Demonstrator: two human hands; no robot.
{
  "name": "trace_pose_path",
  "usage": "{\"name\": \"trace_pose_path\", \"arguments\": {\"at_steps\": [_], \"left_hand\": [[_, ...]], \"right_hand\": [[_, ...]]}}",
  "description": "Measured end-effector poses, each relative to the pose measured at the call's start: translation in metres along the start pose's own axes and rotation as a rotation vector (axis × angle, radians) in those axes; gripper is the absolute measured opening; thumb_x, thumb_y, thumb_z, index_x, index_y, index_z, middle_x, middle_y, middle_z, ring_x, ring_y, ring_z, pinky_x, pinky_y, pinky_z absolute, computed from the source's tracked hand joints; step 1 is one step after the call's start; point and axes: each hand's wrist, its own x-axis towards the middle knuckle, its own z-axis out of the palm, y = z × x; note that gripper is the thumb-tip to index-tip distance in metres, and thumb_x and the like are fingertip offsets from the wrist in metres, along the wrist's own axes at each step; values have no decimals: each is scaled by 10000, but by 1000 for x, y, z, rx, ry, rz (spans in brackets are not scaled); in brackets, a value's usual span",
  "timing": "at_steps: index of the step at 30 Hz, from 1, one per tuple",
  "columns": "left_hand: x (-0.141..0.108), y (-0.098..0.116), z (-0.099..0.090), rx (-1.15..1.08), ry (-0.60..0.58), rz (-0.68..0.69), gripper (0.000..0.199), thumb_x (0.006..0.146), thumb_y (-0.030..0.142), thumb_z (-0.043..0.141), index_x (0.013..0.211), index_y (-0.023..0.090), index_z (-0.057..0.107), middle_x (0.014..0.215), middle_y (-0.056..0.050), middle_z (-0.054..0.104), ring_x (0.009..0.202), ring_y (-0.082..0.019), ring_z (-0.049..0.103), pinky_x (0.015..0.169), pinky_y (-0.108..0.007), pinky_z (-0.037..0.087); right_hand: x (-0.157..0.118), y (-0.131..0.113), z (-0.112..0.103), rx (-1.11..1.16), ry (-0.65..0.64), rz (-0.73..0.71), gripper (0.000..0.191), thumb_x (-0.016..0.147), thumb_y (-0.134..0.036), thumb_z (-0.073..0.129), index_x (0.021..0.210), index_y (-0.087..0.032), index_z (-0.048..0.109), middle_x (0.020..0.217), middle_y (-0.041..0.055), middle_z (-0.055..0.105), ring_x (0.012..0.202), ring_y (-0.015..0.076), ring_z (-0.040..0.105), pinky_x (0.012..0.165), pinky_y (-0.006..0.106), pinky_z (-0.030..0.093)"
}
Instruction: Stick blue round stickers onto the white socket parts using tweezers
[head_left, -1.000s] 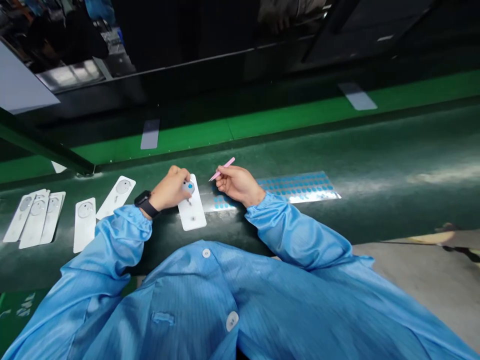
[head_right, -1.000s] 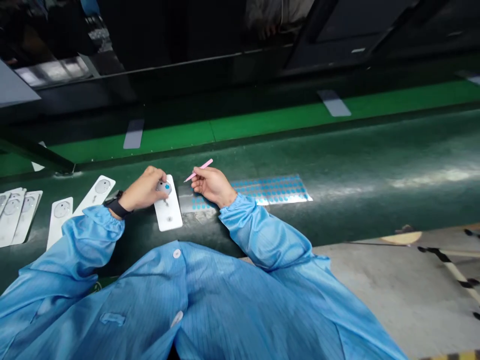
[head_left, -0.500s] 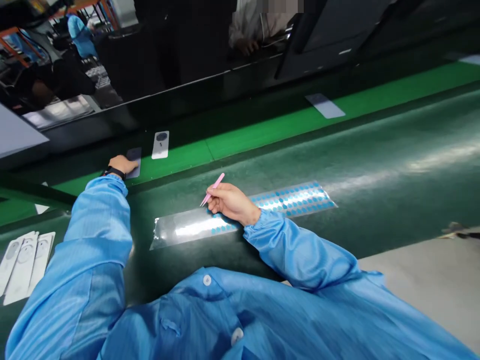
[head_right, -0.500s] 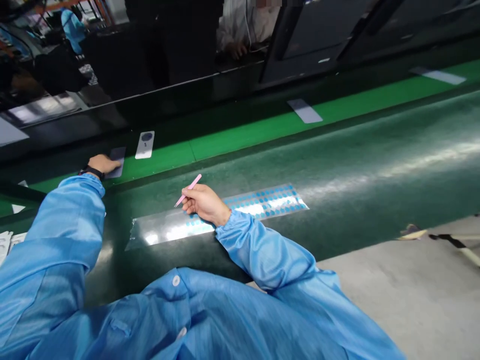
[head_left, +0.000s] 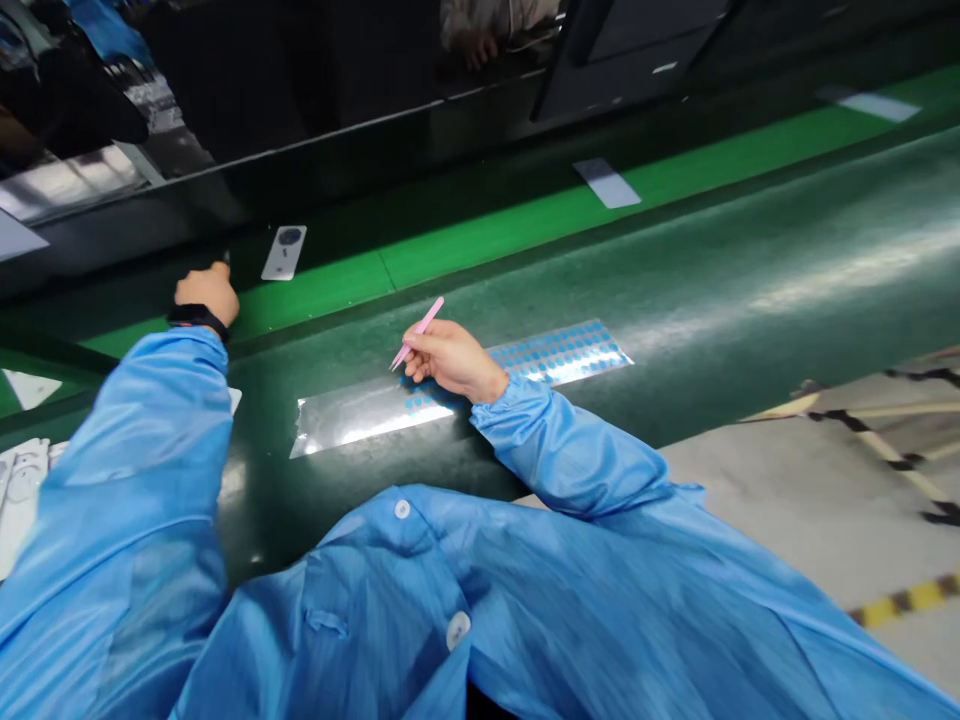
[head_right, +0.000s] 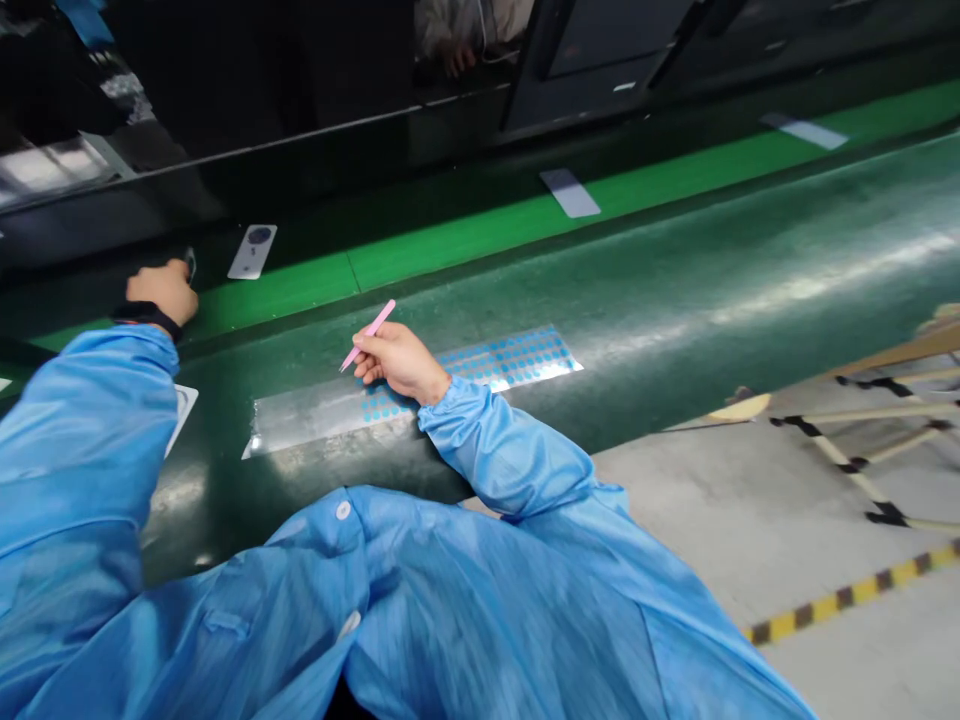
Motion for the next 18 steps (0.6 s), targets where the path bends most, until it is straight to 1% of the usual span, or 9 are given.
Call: {"name": "trace_pose_path", "arguments": {"at_steps": [2, 3, 4, 5, 6, 9, 12, 15, 18], "left_hand": [[-23, 11, -12, 71, 116, -105, 141, 781, 224, 715, 808, 171, 587, 911, -33, 634, 1266, -335, 548, 1246, -610, 328], [-40, 16, -16, 99, 162, -141, 137, 803, 176, 646, 913, 119, 704, 944, -29, 679, 1187, -277, 588, 1207, -535, 397], [-59, 22, -18, 109, 225, -156, 309, 816, 159, 597, 1048, 97, 792, 962, -12, 724, 1063, -207, 621, 1106, -434, 481], [-82, 28, -16, 84, 243, -132, 437, 832, 171, 577, 1180, 119, 836, 998, 3, 759, 957, -157, 624, 1007, -356, 513], [-107, 33, -11, 33, 246, -135, 461, 831, 208, 589, 1196, 155, 866, 961, 13, 774, 842, -134, 607, 906, -318, 529], [-182, 47, 24, -186, 81, -229, 382, 801, 309, 642, 1072, 213, 893, 897, 14, 805, 752, -173, 638, 776, -317, 552], [-235, 54, 70, -329, -125, -274, 325, 812, 373, 663, 1031, 238, 862, 983, -16, 849, 854, -226, 738, 795, -329, 596], [-255, 55, 94, -372, -283, -297, 273, 815, 386, 680, 1006, 240, 811, 919, -21, 842, 748, -218, 752, 738, -324, 612], [-257, 54, 90, -319, -391, -231, 255, 827, 393, 711, 1030, 257, 784, 860, -1, 830, 675, -217, 756, 734, -331, 620]], "right_hand": [[-6, -5, -8, -67, 29, -79, 366, 1015, -101, 706, 664, -171, 630, 511, -7, 650, 414, 102, 622, 407, 144, 487], [-9, -7, -13, -109, 36, -114, 338, 1003, -106, 732, 688, -176, 630, 535, -14, 667, 433, 101, 634, 420, 142, 490], [-11, -9, -17, -156, 39, -135, 313, 989, -106, 757, 711, -180, 633, 562, -19, 685, 452, 100, 648, 431, 141, 495], [-14, -9, -21, -210, 34, -136, 296, 982, -102, 766, 726, -181, 640, 585, -18, 702, 470, 101, 661, 442, 141, 501], [-16, -9, -24, -267, 23, -125, 285, 982, -91, 761, 735, -179, 648, 601, -14, 716, 486, 103, 674, 453, 143, 509], [-22, -6, -25, -425, -26, -75, 286, 990, -38, 708, 737, -167, 670, 615, 12, 737, 513, 122, 699, 491, 168, 549], [-23, 0, -21, -525, -47, -67, 286, 978, -1, 703, 739, -158, 679, 631, 30, 751, 518, 139, 707, 497, 194, 567], [-15, 3, -18, -568, -26, -85, 299, 982, 11, 681, 741, -165, 660, 628, 23, 745, 510, 138, 701, 479, 195, 562], [0, 3, -19, -558, 28, -127, 316, 1005, -5, 651, 748, -186, 627, 591, -6, 710, 487, 127, 686, 463, 183, 555]]}}
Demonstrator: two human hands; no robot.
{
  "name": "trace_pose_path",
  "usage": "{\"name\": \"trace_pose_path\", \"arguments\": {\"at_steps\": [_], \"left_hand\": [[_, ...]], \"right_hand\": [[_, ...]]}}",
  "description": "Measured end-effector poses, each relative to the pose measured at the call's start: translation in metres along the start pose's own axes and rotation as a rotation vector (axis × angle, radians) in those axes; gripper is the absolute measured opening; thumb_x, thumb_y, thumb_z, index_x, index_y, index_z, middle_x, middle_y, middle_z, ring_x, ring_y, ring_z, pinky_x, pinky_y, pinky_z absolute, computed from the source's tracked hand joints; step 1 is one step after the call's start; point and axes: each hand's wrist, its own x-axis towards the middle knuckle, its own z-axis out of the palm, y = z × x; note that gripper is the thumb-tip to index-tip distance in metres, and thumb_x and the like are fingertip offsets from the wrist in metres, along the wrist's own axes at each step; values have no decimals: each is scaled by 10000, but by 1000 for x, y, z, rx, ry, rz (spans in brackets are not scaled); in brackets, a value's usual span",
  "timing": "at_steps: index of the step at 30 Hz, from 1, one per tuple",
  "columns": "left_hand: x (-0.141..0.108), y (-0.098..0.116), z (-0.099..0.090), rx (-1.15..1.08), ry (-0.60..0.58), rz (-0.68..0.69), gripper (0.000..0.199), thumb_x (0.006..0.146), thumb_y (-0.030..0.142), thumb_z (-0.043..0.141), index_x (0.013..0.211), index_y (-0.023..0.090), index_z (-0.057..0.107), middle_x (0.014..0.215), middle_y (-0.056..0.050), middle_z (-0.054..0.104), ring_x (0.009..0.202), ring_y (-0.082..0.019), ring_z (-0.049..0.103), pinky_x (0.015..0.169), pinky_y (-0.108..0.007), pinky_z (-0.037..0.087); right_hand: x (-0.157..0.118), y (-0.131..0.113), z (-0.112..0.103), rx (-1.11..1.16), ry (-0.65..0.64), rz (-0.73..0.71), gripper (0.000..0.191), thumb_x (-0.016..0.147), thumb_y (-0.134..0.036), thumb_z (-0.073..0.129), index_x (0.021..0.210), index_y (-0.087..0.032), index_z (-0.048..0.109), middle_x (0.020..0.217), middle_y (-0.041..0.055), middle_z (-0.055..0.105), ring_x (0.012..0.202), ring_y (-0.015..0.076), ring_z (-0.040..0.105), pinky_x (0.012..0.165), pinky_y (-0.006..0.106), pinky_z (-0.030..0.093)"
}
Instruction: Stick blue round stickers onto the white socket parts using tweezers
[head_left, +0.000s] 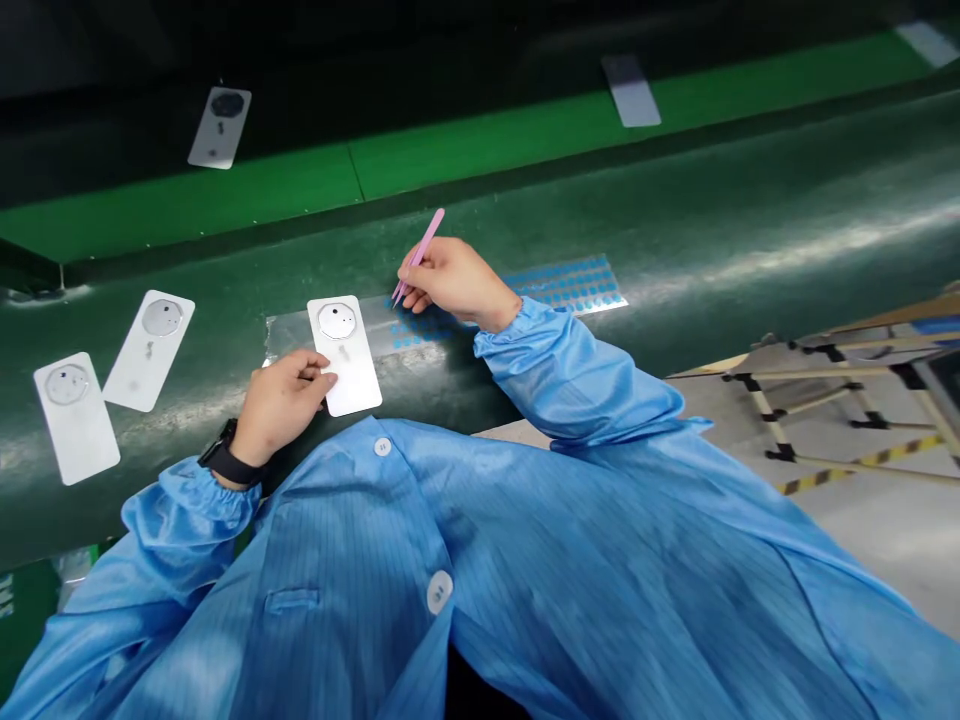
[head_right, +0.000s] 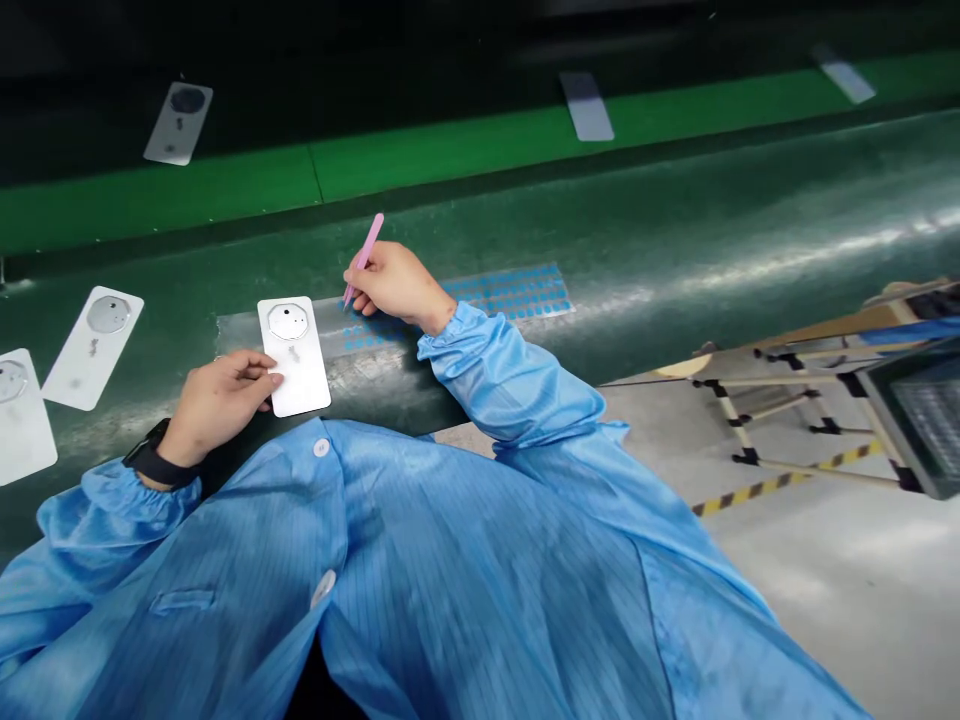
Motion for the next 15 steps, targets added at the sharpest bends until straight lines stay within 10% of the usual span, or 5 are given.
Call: {"name": "trace_pose_path", "arguments": {"at_steps": [6, 15], "left_hand": [[13, 9, -18, 456, 8, 203, 384, 914, 422, 715, 1251, 258, 798, 955, -65, 853, 982, -347, 812, 937, -444, 605], [44, 1, -2, 469, 7, 425, 413, 845, 376, 893, 1235, 261, 818, 1516, -126, 747, 1571, -465, 470, 1238, -664, 386]], "right_hand": [[19, 0, 0, 1, 13, 37, 322, 1002, -9, 671, 754, -203, 602, 549, -17, 682, 454, 124, 667, 427, 171, 542], [18, 1, -2, -41, -19, 106, 298, 1036, -1, 650, 813, -190, 591, 608, 6, 694, 500, 108, 667, 467, 151, 554]]}}
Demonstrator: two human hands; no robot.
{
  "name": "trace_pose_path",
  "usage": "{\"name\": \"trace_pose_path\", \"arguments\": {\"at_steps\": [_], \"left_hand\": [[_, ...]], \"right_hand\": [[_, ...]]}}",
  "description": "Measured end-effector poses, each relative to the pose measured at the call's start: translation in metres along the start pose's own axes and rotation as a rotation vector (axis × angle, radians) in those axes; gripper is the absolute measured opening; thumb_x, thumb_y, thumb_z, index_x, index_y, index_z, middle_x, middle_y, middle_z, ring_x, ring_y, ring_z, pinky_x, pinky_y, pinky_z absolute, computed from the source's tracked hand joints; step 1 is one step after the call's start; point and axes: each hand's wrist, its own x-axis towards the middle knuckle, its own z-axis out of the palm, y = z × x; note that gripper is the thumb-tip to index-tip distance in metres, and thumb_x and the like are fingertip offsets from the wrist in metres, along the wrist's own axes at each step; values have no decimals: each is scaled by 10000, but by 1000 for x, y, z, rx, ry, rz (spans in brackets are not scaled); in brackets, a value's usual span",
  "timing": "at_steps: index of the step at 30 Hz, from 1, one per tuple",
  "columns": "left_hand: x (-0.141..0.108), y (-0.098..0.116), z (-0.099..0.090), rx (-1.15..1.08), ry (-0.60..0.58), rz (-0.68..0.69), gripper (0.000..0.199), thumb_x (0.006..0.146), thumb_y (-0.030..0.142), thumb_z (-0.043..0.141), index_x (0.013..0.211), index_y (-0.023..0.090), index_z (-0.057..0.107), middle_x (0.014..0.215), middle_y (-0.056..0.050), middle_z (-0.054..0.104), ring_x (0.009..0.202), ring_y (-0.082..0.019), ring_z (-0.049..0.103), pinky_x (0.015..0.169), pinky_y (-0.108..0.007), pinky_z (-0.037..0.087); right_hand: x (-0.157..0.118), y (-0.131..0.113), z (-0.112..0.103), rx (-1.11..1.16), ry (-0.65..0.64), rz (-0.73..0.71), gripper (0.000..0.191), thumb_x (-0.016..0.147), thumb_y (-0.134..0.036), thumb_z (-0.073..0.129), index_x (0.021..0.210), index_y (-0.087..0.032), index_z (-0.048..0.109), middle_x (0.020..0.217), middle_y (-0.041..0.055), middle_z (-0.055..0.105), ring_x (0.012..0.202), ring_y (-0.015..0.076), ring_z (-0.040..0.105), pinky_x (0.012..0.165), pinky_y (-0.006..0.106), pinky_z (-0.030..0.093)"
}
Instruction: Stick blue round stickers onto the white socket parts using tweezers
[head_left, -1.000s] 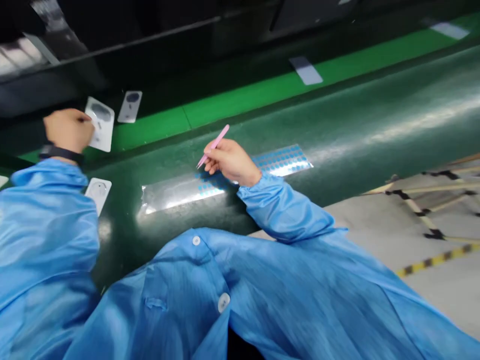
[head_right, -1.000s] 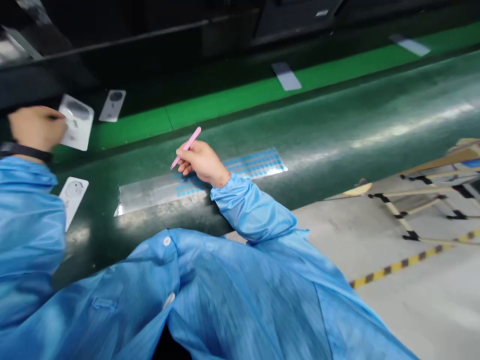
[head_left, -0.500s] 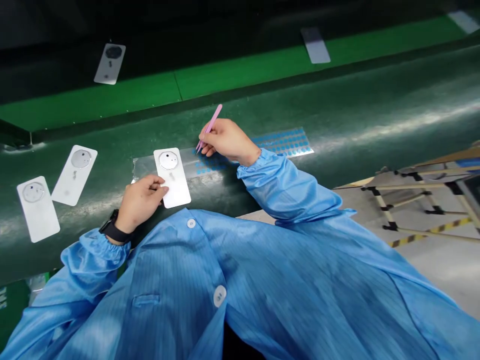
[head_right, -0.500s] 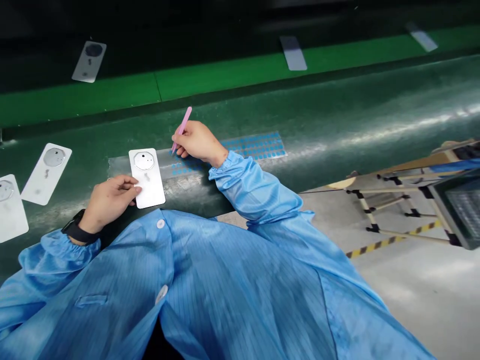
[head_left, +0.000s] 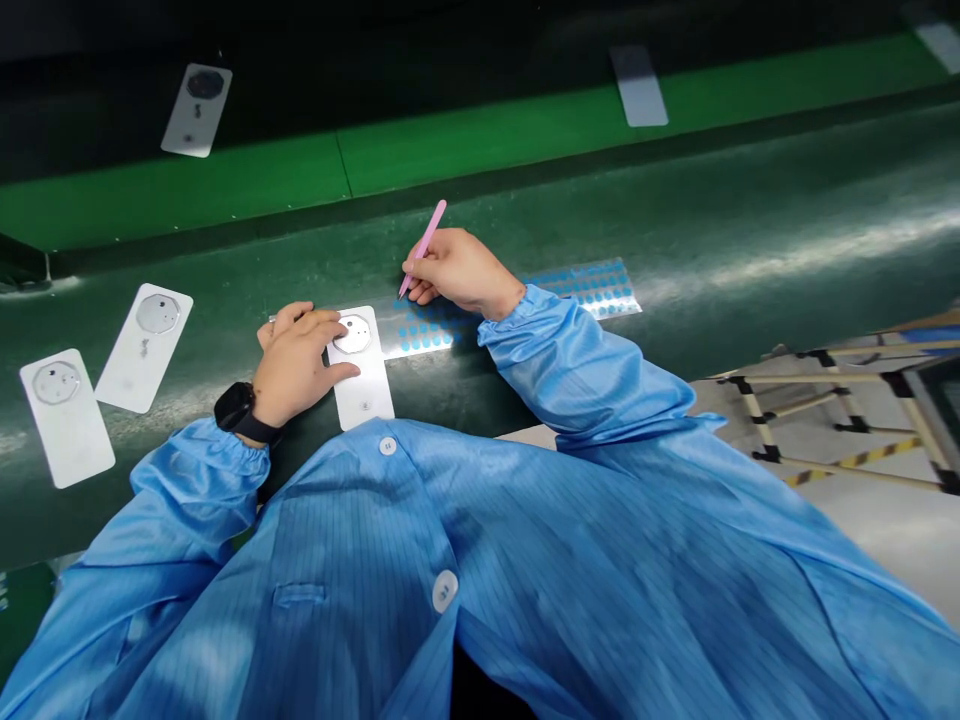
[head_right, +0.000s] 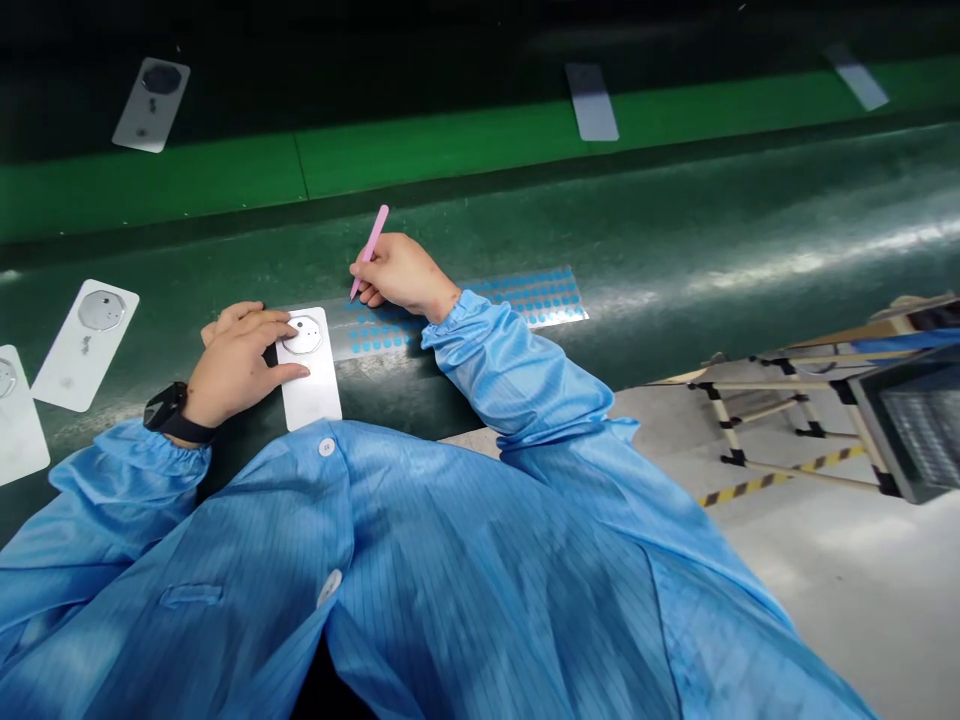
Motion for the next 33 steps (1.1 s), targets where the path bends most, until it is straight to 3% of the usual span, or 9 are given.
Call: {"name": "trace_pose_path", "arguments": {"at_steps": [9, 19, 28, 33], "left_hand": [[-2, 5, 0, 7, -29, 15, 575, 871, 446, 870, 1405, 243, 801, 1610, -151, 684, 1629, -537, 363, 1219, -744, 343], [-3, 5, 5, 22, -10, 67, 537, 855, 434, 898, 1350, 240, 822, 1633, -163, 662, 1665, -560, 318, 1225, -826, 294], [-3, 5, 7, 13, -22, 66, 557, 859, 430, 907, 1378, 252, 812, 1623, -147, 675, 1651, -552, 358, 1244, -815, 290], [-4, 5, 7, 8, -31, 63, 557, 855, 432, 914, 1372, 252, 815, 1630, -145, 668, 1646, -546, 372, 1248, -804, 287]], "right_hand": [[-1, 0, 1, -78, 22, 1, 264, 1046, -48, 674, 841, -194, 591, 630, -14, 684, 553, 118, 699, 511, 173, 584], [-10, -13, -2, 8, 18, 82, 373, 1102, -33, 574, 758, -176, 599, 556, -14, 659, 490, 84, 636, 482, 127, 520], [-31, -13, 39, -21, -110, -3, 354, 1065, -17, 626, 745, -167, 602, 559, -23, 664, 487, 92, 659, 464, 152, 531], [-27, -9, 44, -55, -120, 34, 362, 1067, -18, 628, 736, -164, 604, 555, -24, 656, 480, 88, 649, 467, 155, 533]]}}
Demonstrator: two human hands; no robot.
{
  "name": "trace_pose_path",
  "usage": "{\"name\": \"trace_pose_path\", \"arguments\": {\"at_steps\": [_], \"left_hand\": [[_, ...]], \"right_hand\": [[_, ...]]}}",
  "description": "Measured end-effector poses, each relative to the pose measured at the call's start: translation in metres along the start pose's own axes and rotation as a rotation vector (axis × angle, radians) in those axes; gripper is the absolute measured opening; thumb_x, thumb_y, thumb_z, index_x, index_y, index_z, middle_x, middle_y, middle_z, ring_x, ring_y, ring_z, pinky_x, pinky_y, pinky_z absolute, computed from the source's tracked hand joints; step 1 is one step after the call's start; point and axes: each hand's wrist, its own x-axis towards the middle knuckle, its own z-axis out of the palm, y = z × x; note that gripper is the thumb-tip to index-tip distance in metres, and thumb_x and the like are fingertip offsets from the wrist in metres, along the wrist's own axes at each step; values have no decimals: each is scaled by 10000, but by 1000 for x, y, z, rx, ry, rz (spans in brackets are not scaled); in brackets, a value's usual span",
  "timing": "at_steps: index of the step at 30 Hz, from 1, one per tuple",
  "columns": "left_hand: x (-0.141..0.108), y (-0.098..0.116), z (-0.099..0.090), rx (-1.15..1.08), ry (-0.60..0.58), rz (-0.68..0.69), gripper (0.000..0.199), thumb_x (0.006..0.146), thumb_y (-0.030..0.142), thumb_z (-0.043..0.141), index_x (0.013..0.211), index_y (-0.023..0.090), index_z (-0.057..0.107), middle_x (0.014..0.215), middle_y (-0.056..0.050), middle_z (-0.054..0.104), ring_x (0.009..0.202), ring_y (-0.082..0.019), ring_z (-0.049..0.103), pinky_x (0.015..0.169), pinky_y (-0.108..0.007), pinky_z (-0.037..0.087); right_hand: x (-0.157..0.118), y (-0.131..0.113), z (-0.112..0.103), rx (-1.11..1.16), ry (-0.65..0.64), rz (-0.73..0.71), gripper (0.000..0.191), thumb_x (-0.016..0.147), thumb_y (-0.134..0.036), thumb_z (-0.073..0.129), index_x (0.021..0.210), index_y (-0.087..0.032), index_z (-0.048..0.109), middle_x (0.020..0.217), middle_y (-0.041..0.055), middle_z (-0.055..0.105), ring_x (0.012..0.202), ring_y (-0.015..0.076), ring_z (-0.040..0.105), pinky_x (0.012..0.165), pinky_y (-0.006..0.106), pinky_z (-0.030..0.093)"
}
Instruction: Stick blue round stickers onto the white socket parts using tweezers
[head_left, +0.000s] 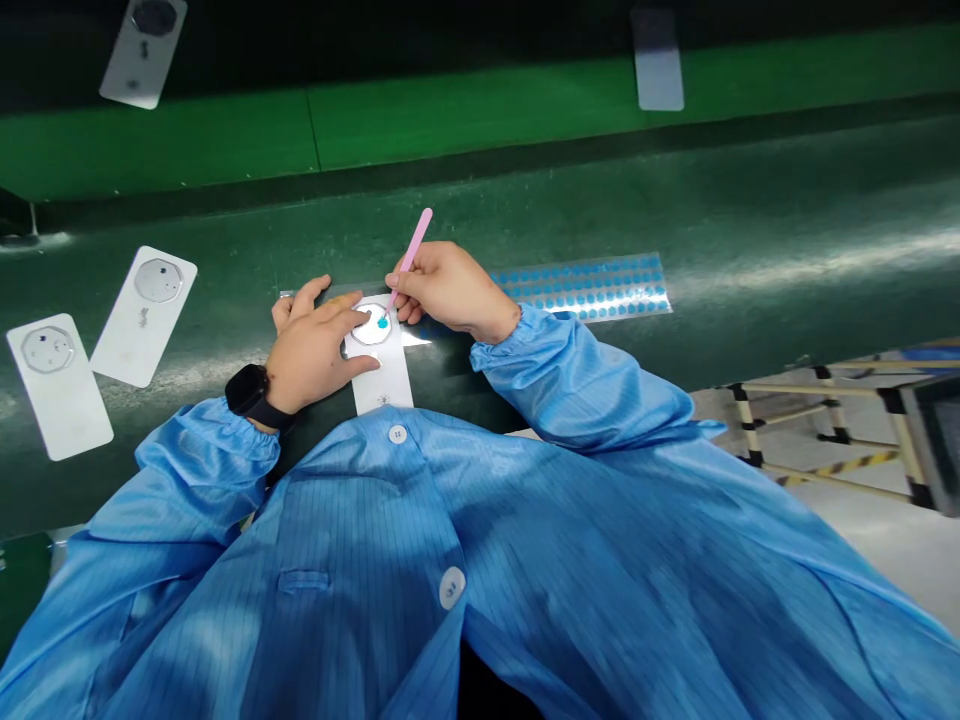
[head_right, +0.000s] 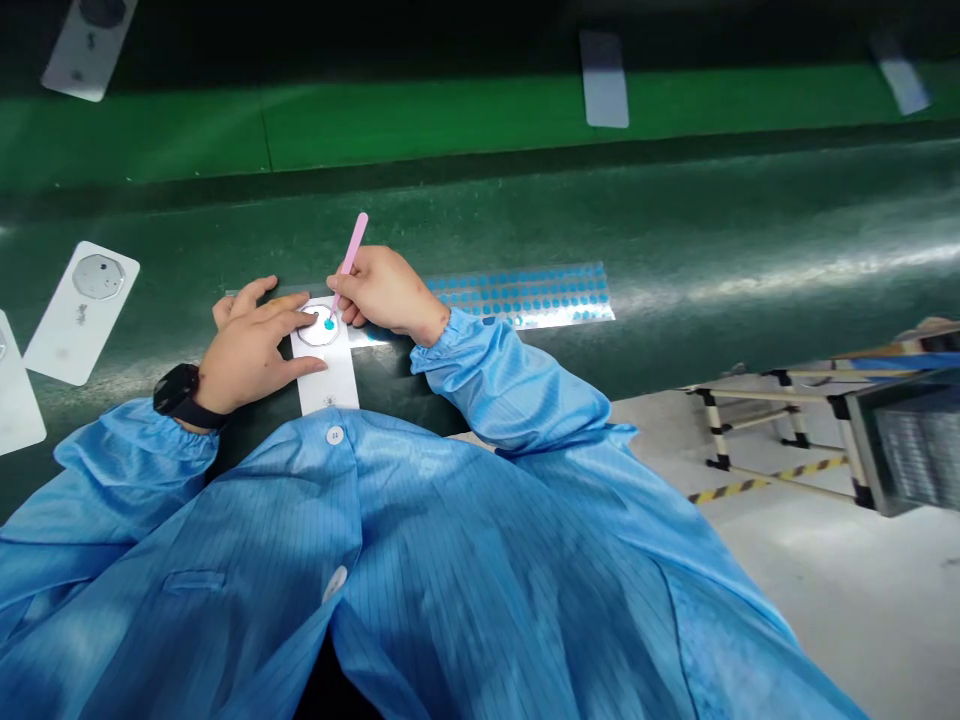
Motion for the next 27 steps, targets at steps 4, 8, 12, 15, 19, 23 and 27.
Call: {"name": "trace_pose_path", "arguments": {"at_steps": [4, 8, 12, 15, 19, 23, 27], "left_hand": [[-1, 0, 2, -18, 21, 14, 528, 846, 426, 924, 1342, 274, 826, 1627, -134, 674, 1640, -542, 377, 1247, -805, 278], [-2, -2, 4, -38, 45, 37, 510, 850, 419, 918, 1336, 295, 827, 1615, -127, 686, 1630, -540, 384, 1236, -813, 276], [-3, -3, 4, -33, 54, 45, 496, 861, 432, 906, 1334, 306, 824, 1612, -120, 689, 1625, -535, 388, 1229, -803, 283], [-3, -3, 3, -21, 46, 40, 493, 872, 442, 896, 1338, 303, 819, 1623, -119, 681, 1632, -526, 379, 1230, -786, 286], [-3, -2, 2, -27, 30, 31, 497, 868, 428, 898, 1341, 298, 820, 1632, -125, 672, 1639, -524, 370, 1234, -773, 280], [-2, -2, 1, -38, 33, 32, 497, 859, 432, 901, 1338, 324, 822, 1628, -113, 677, 1636, -528, 367, 1229, -778, 267], [-3, -2, 1, -32, 31, 33, 493, 865, 422, 897, 1343, 327, 820, 1628, -115, 675, 1634, -530, 366, 1226, -773, 274]], "right_hand": [[-1, 0, 0, 5, 12, 3, 344, 1070, -25, 635, 757, -165, 608, 572, -22, 668, 494, 88, 658, 475, 154, 536], [-2, 2, 0, 6, 18, 10, 345, 1080, -32, 628, 764, -168, 602, 581, -23, 672, 503, 86, 655, 477, 151, 534], [-1, 4, 0, 5, 13, 5, 319, 1080, -43, 634, 791, -173, 599, 591, -25, 677, 513, 88, 656, 486, 150, 540], [0, 4, 0, 3, 15, 2, 311, 1079, -46, 634, 801, -179, 593, 578, -30, 671, 507, 88, 652, 483, 146, 539], [-1, 4, 0, 1, 23, 0, 318, 1072, -44, 642, 791, -185, 594, 584, -23, 677, 503, 89, 654, 481, 148, 537], [0, 5, 0, -9, 28, -14, 302, 1061, -63, 670, 794, -188, 603, 604, -5, 694, 518, 106, 668, 497, 169, 552], [-1, 5, 0, -24, 33, -18, 296, 1054, -66, 681, 795, -188, 606, 617, -2, 700, 530, 111, 672, 512, 182, 567]]}}
